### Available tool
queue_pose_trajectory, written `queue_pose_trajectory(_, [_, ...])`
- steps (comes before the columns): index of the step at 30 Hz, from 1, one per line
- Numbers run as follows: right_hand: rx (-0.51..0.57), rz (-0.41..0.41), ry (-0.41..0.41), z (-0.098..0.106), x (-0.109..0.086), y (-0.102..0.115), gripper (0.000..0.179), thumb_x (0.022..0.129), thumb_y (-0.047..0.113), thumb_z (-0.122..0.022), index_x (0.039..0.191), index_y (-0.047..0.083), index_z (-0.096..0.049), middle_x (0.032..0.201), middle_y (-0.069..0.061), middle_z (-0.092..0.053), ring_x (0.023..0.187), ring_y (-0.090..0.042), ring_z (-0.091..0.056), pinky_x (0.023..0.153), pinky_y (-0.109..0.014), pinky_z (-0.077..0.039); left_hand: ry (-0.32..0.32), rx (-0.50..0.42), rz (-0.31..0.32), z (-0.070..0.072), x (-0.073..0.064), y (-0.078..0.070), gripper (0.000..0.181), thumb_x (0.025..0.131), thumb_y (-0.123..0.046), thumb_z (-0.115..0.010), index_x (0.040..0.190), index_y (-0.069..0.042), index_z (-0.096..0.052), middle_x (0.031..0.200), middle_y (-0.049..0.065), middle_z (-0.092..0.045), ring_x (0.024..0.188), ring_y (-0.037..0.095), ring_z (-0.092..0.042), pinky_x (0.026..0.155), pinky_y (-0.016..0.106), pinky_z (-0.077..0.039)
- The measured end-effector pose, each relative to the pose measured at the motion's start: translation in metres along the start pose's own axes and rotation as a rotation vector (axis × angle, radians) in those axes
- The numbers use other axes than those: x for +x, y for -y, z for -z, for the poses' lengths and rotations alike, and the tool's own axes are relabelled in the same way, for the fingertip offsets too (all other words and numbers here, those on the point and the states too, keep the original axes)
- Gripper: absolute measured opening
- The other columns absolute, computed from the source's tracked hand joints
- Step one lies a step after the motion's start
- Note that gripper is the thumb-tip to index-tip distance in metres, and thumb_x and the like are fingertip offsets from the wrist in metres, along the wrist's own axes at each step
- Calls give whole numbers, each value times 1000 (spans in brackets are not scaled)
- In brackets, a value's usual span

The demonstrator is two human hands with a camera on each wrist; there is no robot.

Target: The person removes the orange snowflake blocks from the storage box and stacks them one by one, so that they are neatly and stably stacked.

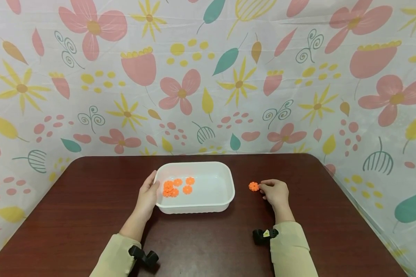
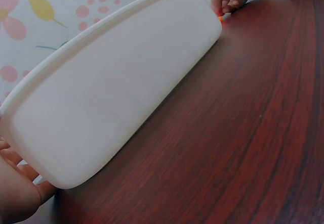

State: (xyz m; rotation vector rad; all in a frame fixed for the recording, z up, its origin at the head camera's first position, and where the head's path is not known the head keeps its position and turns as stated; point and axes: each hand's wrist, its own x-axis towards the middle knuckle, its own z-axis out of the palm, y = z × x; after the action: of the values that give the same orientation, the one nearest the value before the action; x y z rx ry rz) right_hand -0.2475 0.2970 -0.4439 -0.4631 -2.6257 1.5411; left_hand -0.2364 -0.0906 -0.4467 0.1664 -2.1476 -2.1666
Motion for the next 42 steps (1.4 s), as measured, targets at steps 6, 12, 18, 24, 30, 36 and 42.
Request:
queue_pose_trajectory(6, [-14, 2, 5, 0, -1, 2, 34, 93, 15, -58, 119, -6, -61, 79, -6, -68, 63, -10, -60, 55, -26, -54, 3, 2, 1, 1, 0, 0, 51, 100, -11, -39, 149, -6, -26, 155, 13, -25, 143, 28, -24, 117, 44, -21])
queue_pose_trajectory(12, [-26, -1, 20, 0, -1, 2, 33, 94, 15, -56, 119, -6, -60, 80, -6, -67, 65, -9, -61, 56, -25, -54, 8, 6, -1, 2, 1, 1, 51, 100, -11, -39, 149, -5, -26, 155, 14, -25, 143, 29, -24, 117, 45, -21])
queue_pose_trajectory(18, [-26, 0, 42, 1, -1, 3, 33, 95, 15, -54, 120, -6, -60, 87, -8, -68, 67, -7, -61, 58, -25, -54, 4, 9, 5, 1, 1, 0, 51, 100, -11, -39, 149, -6, -26, 155, 13, -25, 143, 28, -23, 117, 44, -21])
queue_pose_trajectory(24, [-27, 1, 51, 1, 0, 2, 34, 95, 17, -54, 121, -5, -60, 88, -7, -68, 68, -6, -61, 59, -24, -54, 6, 8, 17, 1, 1, -1, 51, 100, -11, -38, 150, -7, -25, 156, 13, -25, 144, 28, -22, 117, 44, -20])
queue_pose_trajectory(30, [-4, 7, 43, 1, -1, 7, 38, 95, 23, -56, 122, -3, -60, 92, -8, -68, 71, -7, -62, 62, -24, -55, 8, 7, 19, 3, 1, -1, 51, 100, -11, -38, 150, -6, -25, 156, 13, -24, 144, 29, -22, 117, 44, -21])
queue_pose_trajectory(36, [33, 42, 66, -1, -6, 18, 46, 93, 34, -58, 123, -1, -60, 104, -14, -68, 80, -11, -65, 69, -24, -56, 2, 4, 13, 4, 1, -2, 51, 100, -12, -39, 149, -7, -26, 156, 13, -25, 143, 30, -23, 116, 45, -22])
queue_pose_trajectory(42, [38, 93, 80, -1, -10, 29, 51, 92, 39, -59, 122, -2, -60, 98, -12, -68, 80, -13, -65, 70, -27, -57, 1, 5, 21, 2, 1, -1, 51, 100, -12, -40, 149, -8, -27, 155, 13, -26, 143, 29, -24, 116, 45, -22])
